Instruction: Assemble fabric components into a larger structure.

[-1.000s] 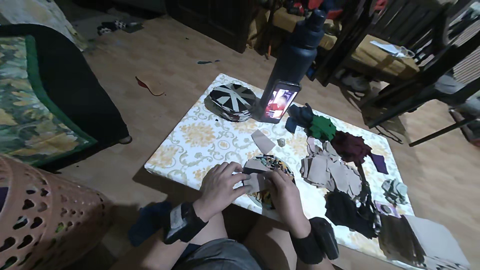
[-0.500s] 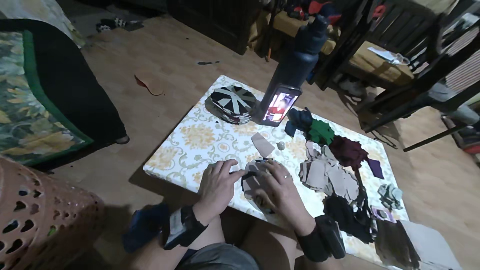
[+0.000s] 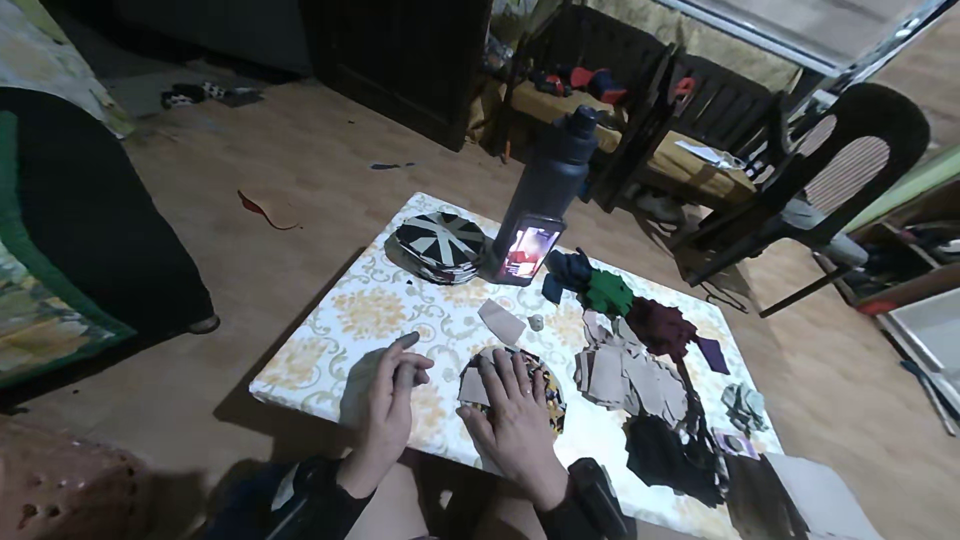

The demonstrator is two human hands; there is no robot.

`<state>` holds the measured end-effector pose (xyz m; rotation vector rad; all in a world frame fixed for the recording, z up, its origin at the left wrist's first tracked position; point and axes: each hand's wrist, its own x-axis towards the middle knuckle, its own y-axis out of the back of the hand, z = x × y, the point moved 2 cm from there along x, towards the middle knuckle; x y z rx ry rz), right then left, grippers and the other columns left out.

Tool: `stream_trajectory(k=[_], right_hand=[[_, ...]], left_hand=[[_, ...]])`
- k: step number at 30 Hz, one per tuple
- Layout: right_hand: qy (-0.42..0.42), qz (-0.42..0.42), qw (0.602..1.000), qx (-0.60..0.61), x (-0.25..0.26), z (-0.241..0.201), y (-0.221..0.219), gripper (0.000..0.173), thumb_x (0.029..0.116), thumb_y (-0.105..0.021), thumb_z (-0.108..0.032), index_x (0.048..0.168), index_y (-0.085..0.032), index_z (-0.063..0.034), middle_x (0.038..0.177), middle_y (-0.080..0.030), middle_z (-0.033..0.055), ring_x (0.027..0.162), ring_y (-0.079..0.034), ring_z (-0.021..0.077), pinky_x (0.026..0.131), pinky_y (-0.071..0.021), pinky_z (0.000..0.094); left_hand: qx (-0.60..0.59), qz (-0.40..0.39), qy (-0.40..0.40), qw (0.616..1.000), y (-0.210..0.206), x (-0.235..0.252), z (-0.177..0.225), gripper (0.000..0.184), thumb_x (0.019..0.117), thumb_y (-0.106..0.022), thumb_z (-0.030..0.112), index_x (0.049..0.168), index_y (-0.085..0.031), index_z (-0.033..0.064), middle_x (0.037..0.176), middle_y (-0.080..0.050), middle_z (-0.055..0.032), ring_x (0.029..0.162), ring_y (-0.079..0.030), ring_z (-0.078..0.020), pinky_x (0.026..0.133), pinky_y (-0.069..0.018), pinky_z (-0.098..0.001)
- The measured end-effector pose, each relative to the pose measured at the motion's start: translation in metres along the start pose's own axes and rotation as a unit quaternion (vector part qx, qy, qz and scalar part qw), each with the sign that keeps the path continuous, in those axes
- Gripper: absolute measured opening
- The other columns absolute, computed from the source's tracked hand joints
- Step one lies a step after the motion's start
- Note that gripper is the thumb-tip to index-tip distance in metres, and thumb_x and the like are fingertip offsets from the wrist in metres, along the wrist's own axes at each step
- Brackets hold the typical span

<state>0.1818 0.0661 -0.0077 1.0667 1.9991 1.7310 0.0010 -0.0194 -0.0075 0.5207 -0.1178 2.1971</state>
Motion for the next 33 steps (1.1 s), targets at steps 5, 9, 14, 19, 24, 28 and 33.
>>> stream_trajectory(k=[5,9,14,19,24,28,33], right_hand=[[-0.022,0.0,1.0,0.006,-0.003,-0.015,-0.003,0.084,0.0957,-0.032,-0.078,0.151,-0.052,-0.0174,0.161,-0.041,0.0137,0.15,-0.034,0.0415,0.118,-0.0223,0.0713],[0.017,-0.018,1.0,0.019,-0.006,-0.01,0.001,0.086,0.0957,-0.03,-0.078,0.153,-0.05,-0.0177,0.161,-0.041,0.0136,0.15,-0.033,0.041,0.117,-0.0239,0.0713],[0.022,-0.034,0.999,0.029,-0.007,-0.009,0.009,0.085,0.096,-0.031,-0.077,0.154,-0.049,-0.0179,0.162,-0.039,0.0125,0.151,-0.031,0.0417,0.118,-0.0186,0.0735],[0.046,0.087,0.958,0.271,-0.008,-0.031,0.037,0.062,0.1028,-0.054,-0.048,0.14,-0.057,0.0007,0.144,-0.057,0.017,0.139,-0.05,0.0295,0.117,-0.0389,0.0507],[0.008,0.148,0.827,0.542,-0.013,-0.056,0.03,0.049,0.0905,-0.07,-0.003,0.13,-0.046,0.0158,0.101,-0.07,0.0109,0.087,-0.069,0.0094,0.077,-0.0603,0.0248],[0.002,0.139,0.822,0.552,-0.017,-0.051,0.036,0.055,0.0884,-0.069,0.002,0.135,-0.041,0.0151,0.098,-0.068,0.0076,0.083,-0.067,0.0076,0.075,-0.0591,0.0233],[0.018,0.163,0.827,0.538,-0.025,-0.049,0.035,0.06,0.0892,-0.072,-0.005,0.136,-0.038,0.0152,0.104,-0.069,0.0105,0.088,-0.069,0.0106,0.075,-0.0603,0.025]], left_hand=[[-0.185,0.032,0.151,0.971,0.007,0.007,0.009,0.039,0.1095,-0.027,0.016,0.144,-0.037,0.0018,0.087,-0.064,-0.0002,0.066,-0.063,-0.0092,0.061,-0.0561,-0.0231],[-0.348,0.067,0.309,0.883,0.009,0.009,0.023,0.035,0.113,-0.025,0.025,0.137,-0.046,0.0116,0.091,-0.063,-0.0012,0.069,-0.064,-0.01,0.061,-0.0561,-0.0221],[-0.423,0.086,0.324,0.842,0.007,0.003,0.035,0.027,0.1079,-0.036,0.003,0.131,-0.05,0.0029,0.116,-0.07,-0.0141,0.093,-0.072,-0.019,0.081,-0.0605,-0.0307],[-0.39,0.021,0.271,0.88,-0.006,-0.007,0.045,0.042,0.11,-0.029,0.01,0.151,-0.038,0.0043,0.139,-0.062,-0.0135,0.116,-0.067,-0.0224,0.093,-0.0571,-0.0347],[-0.374,-0.051,0.201,0.904,-0.026,-0.022,0.052,0.047,0.1127,-0.026,0.025,0.152,-0.035,-0.0002,0.142,-0.06,-0.0138,0.124,-0.063,-0.0225,0.101,-0.0544,-0.0371],[-0.36,-0.057,0.272,0.891,-0.025,-0.029,0.054,0.038,0.1103,-0.039,0.022,0.133,-0.056,-0.0026,0.121,-0.069,-0.0138,0.11,-0.068,-0.0211,0.098,-0.0562,-0.0383],[-0.338,-0.078,0.263,0.9,-0.025,-0.028,0.051,0.03,0.1077,-0.046,0.013,0.125,-0.061,-0.0052,0.115,-0.071,-0.015,0.103,-0.071,-0.0215,0.094,-0.0592,-0.0367]])
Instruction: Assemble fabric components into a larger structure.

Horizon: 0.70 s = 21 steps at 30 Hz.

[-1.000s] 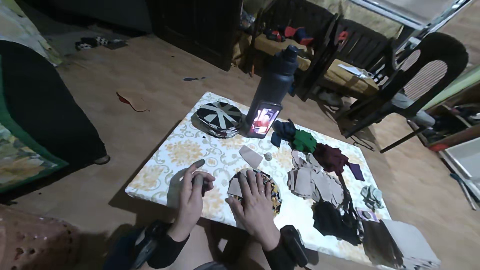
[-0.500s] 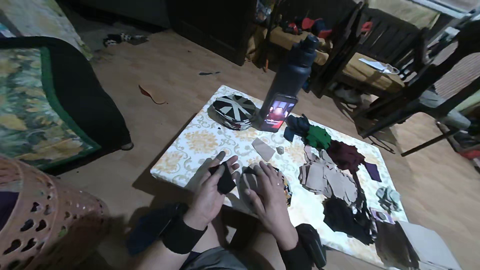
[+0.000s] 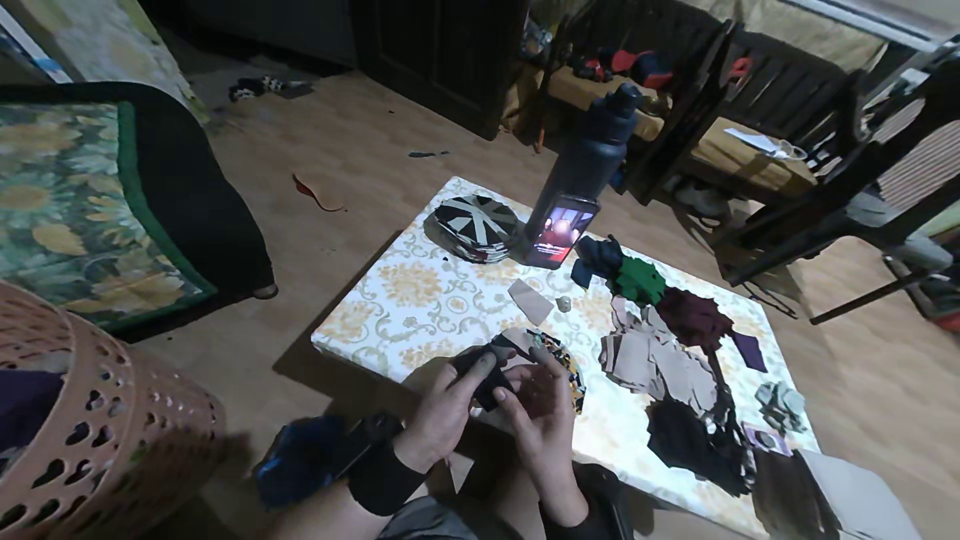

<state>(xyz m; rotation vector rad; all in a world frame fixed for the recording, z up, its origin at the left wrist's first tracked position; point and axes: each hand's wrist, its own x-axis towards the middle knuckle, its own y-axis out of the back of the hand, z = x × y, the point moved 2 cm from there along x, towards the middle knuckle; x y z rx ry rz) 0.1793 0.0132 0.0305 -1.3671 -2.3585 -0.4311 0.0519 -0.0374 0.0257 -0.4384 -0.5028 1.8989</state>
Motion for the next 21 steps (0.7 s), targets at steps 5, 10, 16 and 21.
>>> stream_trajectory(k=[5,10,16,21], right_hand=[[0.023,0.059,0.998,0.022,-0.007,0.002,-0.008,0.043,0.0893,-0.07,-0.001,0.126,-0.051,0.01,0.105,-0.07,0.0063,0.093,-0.069,0.0077,0.082,-0.0601,0.0239],[0.026,0.074,0.996,0.04,-0.011,0.004,-0.011,0.038,0.0891,-0.069,0.003,0.123,-0.053,0.0071,0.1,-0.071,0.0019,0.089,-0.068,0.0048,0.082,-0.0591,0.0222],[0.034,0.077,0.996,0.036,-0.011,0.006,-0.009,0.033,0.0901,-0.07,0.001,0.12,-0.056,0.0032,0.097,-0.072,0.0009,0.087,-0.069,0.0054,0.081,-0.0592,0.0229],[0.032,0.063,0.997,0.031,0.0,0.001,0.005,0.037,0.0898,-0.068,0.004,0.123,-0.051,0.0033,0.097,-0.071,0.0014,0.088,-0.069,0.0074,0.083,-0.0599,0.0254]], left_hand=[[-0.004,0.002,-0.015,1.0,-0.005,-0.002,-0.005,0.022,0.1017,-0.059,0.013,0.117,-0.068,-0.0004,0.106,-0.073,-0.0095,0.095,-0.071,-0.0159,0.087,-0.0598,-0.0316],[0.006,0.011,-0.05,0.999,-0.001,-0.002,-0.012,0.017,0.0933,-0.071,0.009,0.109,-0.071,0.0017,0.1,-0.073,-0.0049,0.092,-0.07,-0.0115,0.083,-0.0599,-0.0281],[0.046,0.007,-0.084,0.995,0.006,0.0,-0.018,0.011,0.0987,-0.066,0.017,0.099,-0.068,0.0066,0.09,-0.071,0.001,0.084,-0.069,-0.0076,0.079,-0.0596,-0.0263],[0.023,0.072,0.018,0.997,0.006,0.001,-0.008,0.04,0.1119,-0.036,0.028,0.13,-0.053,-0.0028,0.11,-0.068,-0.0099,0.1,-0.07,-0.0168,0.09,-0.0605,-0.0383]])
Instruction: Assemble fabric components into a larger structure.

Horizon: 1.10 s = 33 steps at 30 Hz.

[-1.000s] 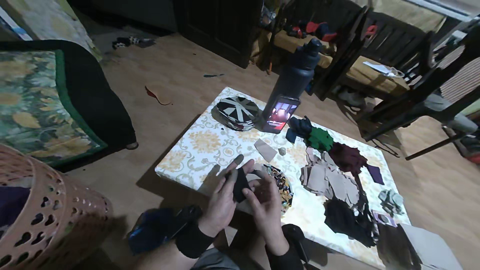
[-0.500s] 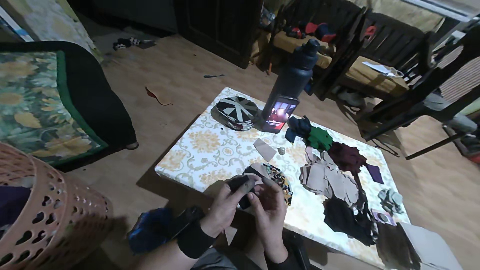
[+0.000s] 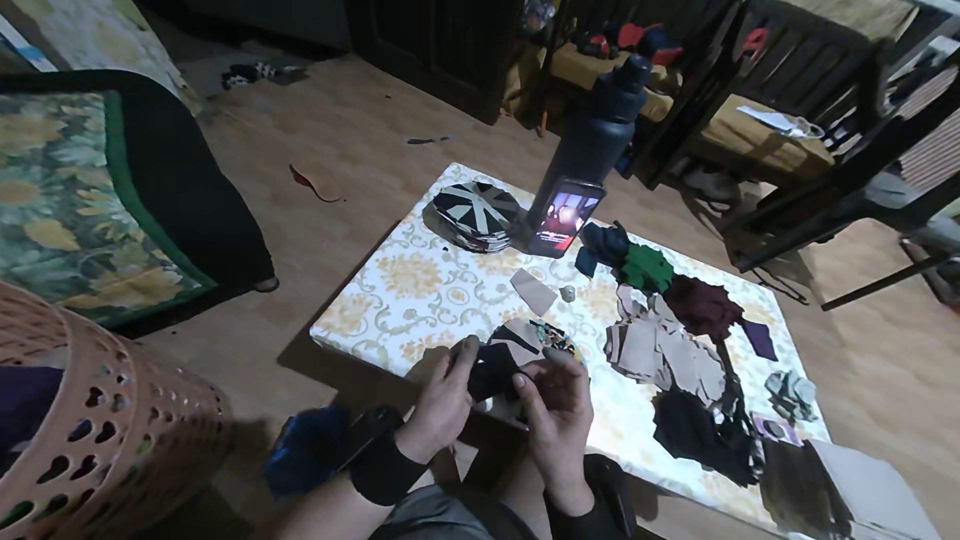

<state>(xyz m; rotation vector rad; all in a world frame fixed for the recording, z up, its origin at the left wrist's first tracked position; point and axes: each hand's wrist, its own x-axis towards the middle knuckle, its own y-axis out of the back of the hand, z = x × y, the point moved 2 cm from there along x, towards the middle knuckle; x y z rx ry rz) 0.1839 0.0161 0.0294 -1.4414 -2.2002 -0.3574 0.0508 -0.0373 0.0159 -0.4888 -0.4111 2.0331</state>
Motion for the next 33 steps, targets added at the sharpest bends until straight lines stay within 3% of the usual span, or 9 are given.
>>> stream_trajectory(k=[4,8,11,14,20,24,28,30,33], right_hand=[[-0.007,-0.038,0.999,0.001,0.011,-0.003,0.013,0.043,0.0916,-0.066,0.004,0.129,-0.046,0.0061,0.099,-0.071,0.0029,0.089,-0.069,0.0093,0.082,-0.06,0.0268],[-0.024,-0.11,0.994,-0.014,0.015,-0.002,0.021,0.04,0.0931,-0.063,0.003,0.13,-0.047,0.0095,0.1,-0.071,0.005,0.09,-0.069,0.0101,0.084,-0.0598,0.028],[-0.056,-0.14,0.988,-0.045,0.018,-0.002,0.025,0.046,0.0928,-0.063,0.002,0.133,-0.045,0.0136,0.1,-0.071,0.0064,0.087,-0.069,0.0095,0.081,-0.0596,0.0263],[-0.073,-0.133,0.988,-0.04,0.019,-0.001,0.027,0.051,0.0923,-0.067,-0.001,0.136,-0.043,0.0126,0.1,-0.071,0.0071,0.087,-0.069,0.0104,0.079,-0.0596,0.0266],[-0.068,-0.082,0.994,-0.031,0.024,0.004,0.027,0.048,0.0897,-0.071,-0.001,0.131,-0.049,0.0106,0.101,-0.072,0.0065,0.089,-0.071,0.0101,0.081,-0.0611,0.0275],[-0.08,-0.087,0.99,-0.071,0.036,0.002,0.031,0.043,0.0925,-0.068,-0.001,0.132,-0.052,0.0067,0.104,-0.07,0.0077,0.086,-0.071,0.0103,0.074,-0.0628,0.0268],[-0.057,-0.131,0.979,-0.146,0.042,0.006,0.032,0.032,0.0941,-0.067,-0.003,0.124,-0.059,0.0061,0.103,-0.071,0.0092,0.083,-0.07,0.0088,0.074,-0.0612,0.0252],[-0.077,-0.167,0.963,-0.197,0.043,0.012,0.032,0.031,0.0949,-0.067,-0.006,0.124,-0.062,0.0033,0.101,-0.071,0.0092,0.082,-0.07,0.009,0.075,-0.0602,0.0259],[-0.127,-0.228,0.931,-0.256,0.043,0.023,0.031,0.031,0.0939,-0.067,-0.005,0.124,-0.064,0.0004,0.104,-0.073,0.0104,0.088,-0.071,0.0141,0.082,-0.06,0.032]], left_hand=[[-0.015,-0.065,0.015,0.998,0.004,0.007,0.01,0.037,0.113,-0.028,0.021,0.125,-0.057,0.0004,0.097,-0.069,-0.0076,0.074,-0.069,-0.015,0.071,-0.0627,-0.0319],[0.041,-0.118,0.076,0.989,0.01,0.009,0.012,0.049,0.1109,-0.025,0.039,0.119,-0.06,0.0071,0.078,-0.062,0.0025,0.052,-0.053,-0.0048,0.049,-0.0501,-0.0192],[0.173,-0.176,-0.047,0.968,0.014,0.014,0.017,0.023,0.1013,-0.059,0.028,0.104,-0.069,0.0078,0.084,-0.063,0.0097,0.059,-0.05,0.005,0.053,-0.0434,-0.0123],[0.28,-0.17,-0.161,0.931,0.013,0.02,0.019,0.02,0.0965,-0.069,0.025,0.094,-0.075,0.0056,0.088,-0.066,0.0066,0.066,-0.052,0.0069,0.058,-0.0433,-0.0105],[0.219,-0.127,-0.181,0.95,0.004,0.015,0.013,0.018,0.0981,-0.066,0.013,0.11,-0.073,0.0014,0.092,-0.072,0.0047,0.067,-0.058,0.0052,0.059,-0.0483,-0.0125],[0.271,-0.111,-0.225,0.929,0.003,0.016,0.016,0.019,0.0965,-0.066,0.011,0.113,-0.071,0.0014,0.096,-0.073,0.0012,0.08,-0.066,0.0018,0.072,-0.0555,-0.0155],[0.337,-0.103,-0.237,0.905,0.007,0.02,0.019,0.028,0.0968,-0.067,0.016,0.12,-0.066,0.001,0.079,-0.069,0.0028,0.066,-0.062,0.0009,0.062,-0.0532,-0.0157],[0.422,-0.104,-0.212,0.875,0.01,0.02,0.018,0.038,0.0976,-0.066,0.024,0.13,-0.063,0.0038,0.076,-0.068,0.0018,0.065,-0.065,-0.004,0.064,-0.0563,-0.0219],[0.553,-0.103,-0.164,0.81,0.011,0.019,0.015,0.047,0.1002,-0.062,0.032,0.141,-0.059,0.0088,0.08,-0.069,-0.007,0.071,-0.065,-0.0225,0.07,-0.0546,-0.0446]])
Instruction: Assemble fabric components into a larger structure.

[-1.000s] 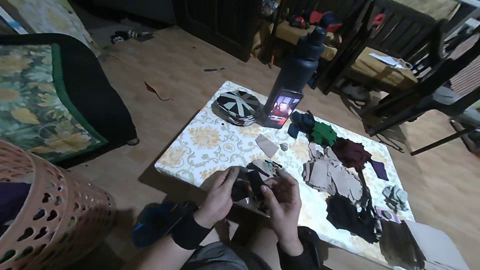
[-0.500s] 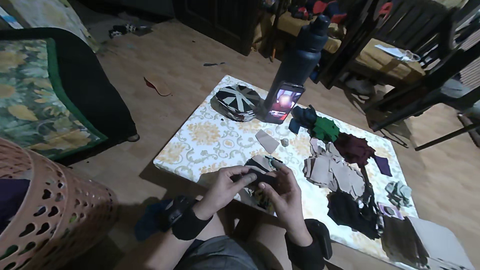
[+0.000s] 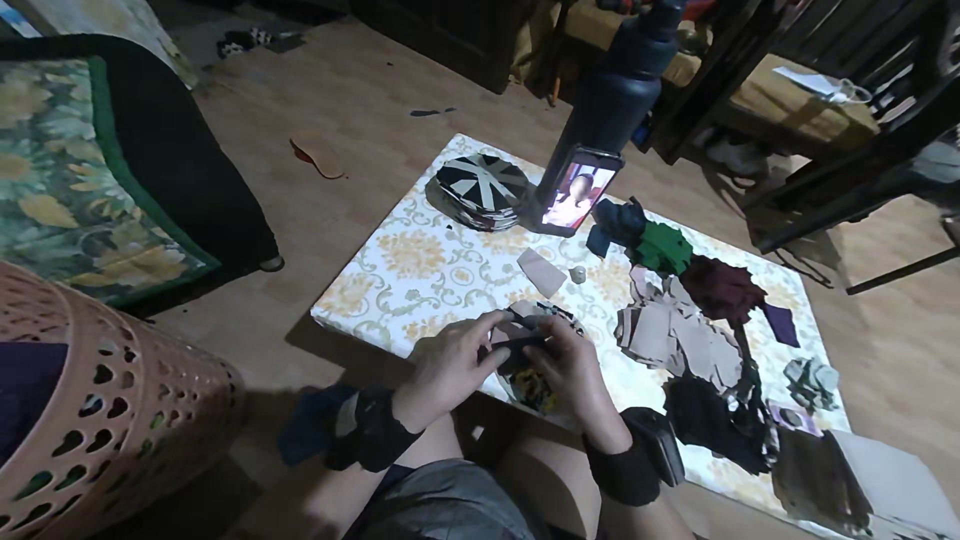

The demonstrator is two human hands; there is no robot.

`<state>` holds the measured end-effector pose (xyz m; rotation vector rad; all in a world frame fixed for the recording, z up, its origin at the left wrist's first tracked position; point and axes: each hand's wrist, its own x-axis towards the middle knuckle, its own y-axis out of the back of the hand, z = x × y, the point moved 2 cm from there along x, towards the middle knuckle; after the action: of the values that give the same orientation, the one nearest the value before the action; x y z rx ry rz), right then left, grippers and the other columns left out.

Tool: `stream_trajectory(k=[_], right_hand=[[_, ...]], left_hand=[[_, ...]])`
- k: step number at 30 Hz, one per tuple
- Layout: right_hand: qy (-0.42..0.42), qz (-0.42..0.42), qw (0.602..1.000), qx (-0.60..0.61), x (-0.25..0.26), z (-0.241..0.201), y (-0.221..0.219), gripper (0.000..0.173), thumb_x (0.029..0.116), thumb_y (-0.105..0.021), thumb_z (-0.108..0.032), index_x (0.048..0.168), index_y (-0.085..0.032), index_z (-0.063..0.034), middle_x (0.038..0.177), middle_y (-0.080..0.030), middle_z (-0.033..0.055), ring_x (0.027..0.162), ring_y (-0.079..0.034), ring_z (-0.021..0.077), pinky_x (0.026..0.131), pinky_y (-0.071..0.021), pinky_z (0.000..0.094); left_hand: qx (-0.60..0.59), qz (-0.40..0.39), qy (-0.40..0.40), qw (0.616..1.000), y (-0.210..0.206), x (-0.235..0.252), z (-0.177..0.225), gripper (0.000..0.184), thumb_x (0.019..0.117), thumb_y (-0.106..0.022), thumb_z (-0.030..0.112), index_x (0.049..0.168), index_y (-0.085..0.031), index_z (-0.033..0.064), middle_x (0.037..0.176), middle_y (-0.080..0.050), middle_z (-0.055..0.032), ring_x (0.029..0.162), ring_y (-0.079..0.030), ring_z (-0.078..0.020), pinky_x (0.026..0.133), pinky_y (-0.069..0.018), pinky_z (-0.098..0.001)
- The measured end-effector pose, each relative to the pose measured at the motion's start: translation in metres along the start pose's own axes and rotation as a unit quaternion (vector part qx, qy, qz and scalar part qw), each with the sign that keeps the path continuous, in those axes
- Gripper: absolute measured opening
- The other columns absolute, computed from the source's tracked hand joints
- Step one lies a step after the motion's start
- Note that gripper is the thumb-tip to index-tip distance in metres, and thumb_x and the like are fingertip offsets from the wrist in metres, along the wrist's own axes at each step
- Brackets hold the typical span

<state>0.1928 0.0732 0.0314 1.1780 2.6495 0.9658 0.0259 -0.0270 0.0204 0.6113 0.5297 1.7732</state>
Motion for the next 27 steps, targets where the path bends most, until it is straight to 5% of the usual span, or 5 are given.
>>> stream_trajectory(k=[5,11,21,27], right_hand=[[-0.018,-0.015,1.0,-0.016,0.0,0.005,-0.005,0.032,0.0939,-0.067,-0.006,0.126,-0.064,0.0006,0.104,-0.074,0.011,0.09,-0.072,0.0162,0.084,-0.0597,0.0339],[0.0,0.018,1.0,0.007,-0.003,0.006,-0.006,0.03,0.0941,-0.068,-0.007,0.123,-0.066,0.0004,0.102,-0.074,0.0093,0.088,-0.071,0.0124,0.081,-0.0595,0.0296],[-0.004,0.028,0.999,0.026,-0.006,0.007,-0.014,0.025,0.0946,-0.067,-0.007,0.119,-0.068,-0.0013,0.106,-0.074,0.0079,0.091,-0.071,0.0108,0.083,-0.0598,0.0286],[-0.004,0.019,1.0,0.018,-0.005,0.006,-0.014,0.023,0.0948,-0.067,-0.006,0.117,-0.07,-0.0042,0.109,-0.074,0.0058,0.096,-0.071,0.0103,0.087,-0.0593,0.0288]], left_hand=[[0.043,0.112,-0.028,0.992,0.002,-0.001,-0.012,0.032,0.1048,-0.053,0.025,0.13,-0.067,0.0112,0.087,-0.07,-0.007,0.073,-0.066,-0.0208,0.071,-0.056,-0.0434],[0.0,0.153,-0.067,0.986,0.002,-0.004,-0.019,0.025,0.0994,-0.062,0.028,0.113,-0.075,0.012,0.089,-0.067,-0.0016,0.069,-0.058,-0.0063,0.062,-0.049,-0.0223],[0.096,0.091,-0.082,0.988,-0.007,-0.006,-0.018,0.036,0.0919,-0.072,0.035,0.118,-0.073,0.0115,0.103,-0.07,-0.0108,0.086,-0.069,-0.0276,0.074,-0.0563,-0.0484],[0.065,0.156,-0.091,0.981,-0.008,-0.01,-0.023,0.024,0.1002,-0.062,0.029,0.112,-0.075,0.0133,0.098,-0.07,-0.0055,0.082,-0.068,-0.0158,0.075,-0.0579,-0.0341]])
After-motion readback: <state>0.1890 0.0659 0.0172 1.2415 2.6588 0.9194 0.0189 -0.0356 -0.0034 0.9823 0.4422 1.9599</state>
